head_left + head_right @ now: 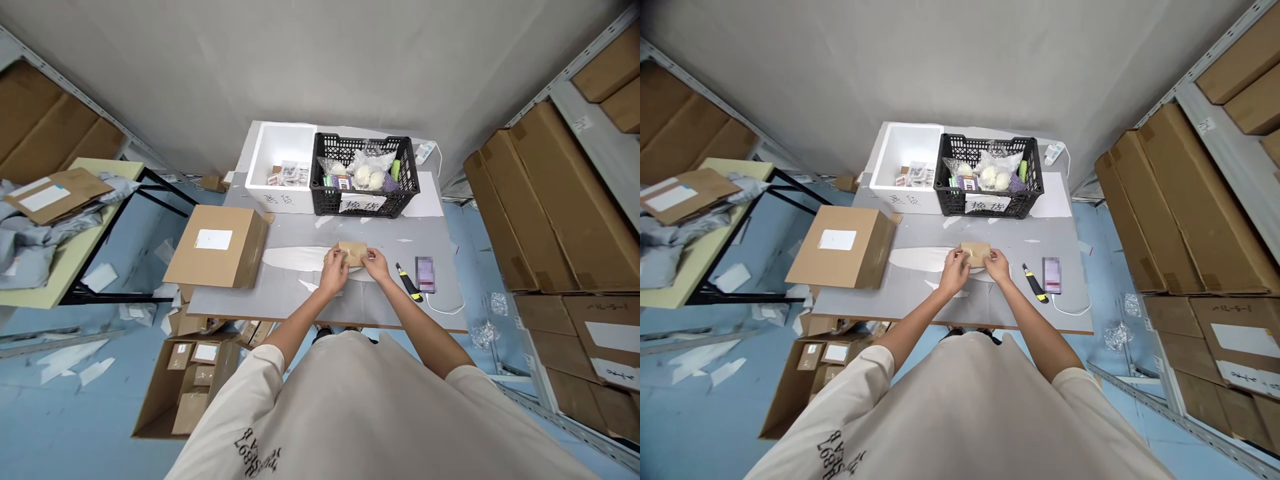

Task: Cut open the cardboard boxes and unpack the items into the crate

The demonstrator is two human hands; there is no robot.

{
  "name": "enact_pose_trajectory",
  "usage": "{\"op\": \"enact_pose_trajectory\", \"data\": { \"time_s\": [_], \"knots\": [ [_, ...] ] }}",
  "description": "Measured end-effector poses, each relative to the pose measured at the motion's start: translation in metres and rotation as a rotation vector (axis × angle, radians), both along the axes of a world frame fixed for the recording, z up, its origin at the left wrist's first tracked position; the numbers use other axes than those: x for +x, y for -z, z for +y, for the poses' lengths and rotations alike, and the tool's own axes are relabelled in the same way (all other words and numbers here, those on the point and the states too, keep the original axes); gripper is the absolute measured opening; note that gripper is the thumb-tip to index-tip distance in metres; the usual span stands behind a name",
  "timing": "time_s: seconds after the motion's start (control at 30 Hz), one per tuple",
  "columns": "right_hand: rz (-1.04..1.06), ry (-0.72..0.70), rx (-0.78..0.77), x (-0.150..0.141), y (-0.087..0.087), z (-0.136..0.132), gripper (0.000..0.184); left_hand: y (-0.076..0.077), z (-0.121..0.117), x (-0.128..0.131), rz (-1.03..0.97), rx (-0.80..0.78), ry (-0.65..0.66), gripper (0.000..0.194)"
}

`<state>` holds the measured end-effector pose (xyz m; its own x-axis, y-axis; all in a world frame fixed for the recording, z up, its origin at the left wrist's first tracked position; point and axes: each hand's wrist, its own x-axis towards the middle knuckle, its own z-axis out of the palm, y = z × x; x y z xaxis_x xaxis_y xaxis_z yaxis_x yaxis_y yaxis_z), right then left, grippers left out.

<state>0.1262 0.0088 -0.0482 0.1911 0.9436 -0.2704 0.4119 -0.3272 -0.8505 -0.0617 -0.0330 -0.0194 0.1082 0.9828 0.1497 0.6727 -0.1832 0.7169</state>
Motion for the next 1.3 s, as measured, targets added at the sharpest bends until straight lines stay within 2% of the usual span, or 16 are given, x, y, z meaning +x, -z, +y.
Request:
{"op": "enact_pose_trajectory", "data": {
  "time_s": [0.13, 0.3, 0.43, 0.6, 0.67, 0.73, 0.87, 0.97, 1.03, 1.17, 1.3],
  "knots": [
    [-0.026, 0.075, 0.068, 0.028, -0.001, -0.010, 0.043, 0.010, 0.002, 0.017, -0.068, -0.077, 0.023, 0.034],
    [-0.002, 0.162, 0.042, 0.060, 0.006, -0.029, 0.044, 0.022, -0.004, 0.038, -0.107, -0.157, 0.097, 0.039],
    [0.043, 0.160, 0.039, 0.069, 0.014, -0.034, 0.045, 0.015, -0.006, 0.043, 0.063, -0.062, 0.106, 0.039],
    [0.101, 0.202, 0.043, 0.065, 0.017, -0.030, 0.046, 0.000, -0.005, 0.053, 0.146, -0.002, 0.350, 0.045],
    [0.168, 0.216, 0.033, 0.062, 0.017, -0.029, 0.046, -0.004, -0.007, 0.055, 0.157, -0.006, 0.380, 0.043],
    [0.213, 0.237, -0.008, 0.061, 0.018, -0.030, 0.045, -0.008, -0.009, 0.053, 0.176, -0.026, 0.325, 0.039],
    [0.158, 0.206, -0.103, 0.056, 0.025, -0.033, 0.035, -0.011, -0.010, 0.027, 0.220, -0.083, 0.093, 0.046],
    [0.110, 0.107, -0.121, 0.042, 0.033, -0.035, 0.027, -0.004, -0.009, -0.004, 0.226, -0.162, -0.077, 0.050],
    [0.131, 0.058, -0.127, 0.029, 0.037, -0.035, 0.028, 0.005, -0.009, -0.025, 0.178, -0.252, -0.144, 0.045],
    [0.137, 0.032, -0.076, 0.011, 0.038, -0.035, 0.029, 0.028, -0.011, -0.046, 0.024, -0.368, -0.152, 0.039],
    [0.003, 0.042, -0.021, 0.027, 0.036, -0.040, 0.029, 0.049, -0.012, -0.031, -0.086, -0.410, -0.086, 0.041]
  ]
}}
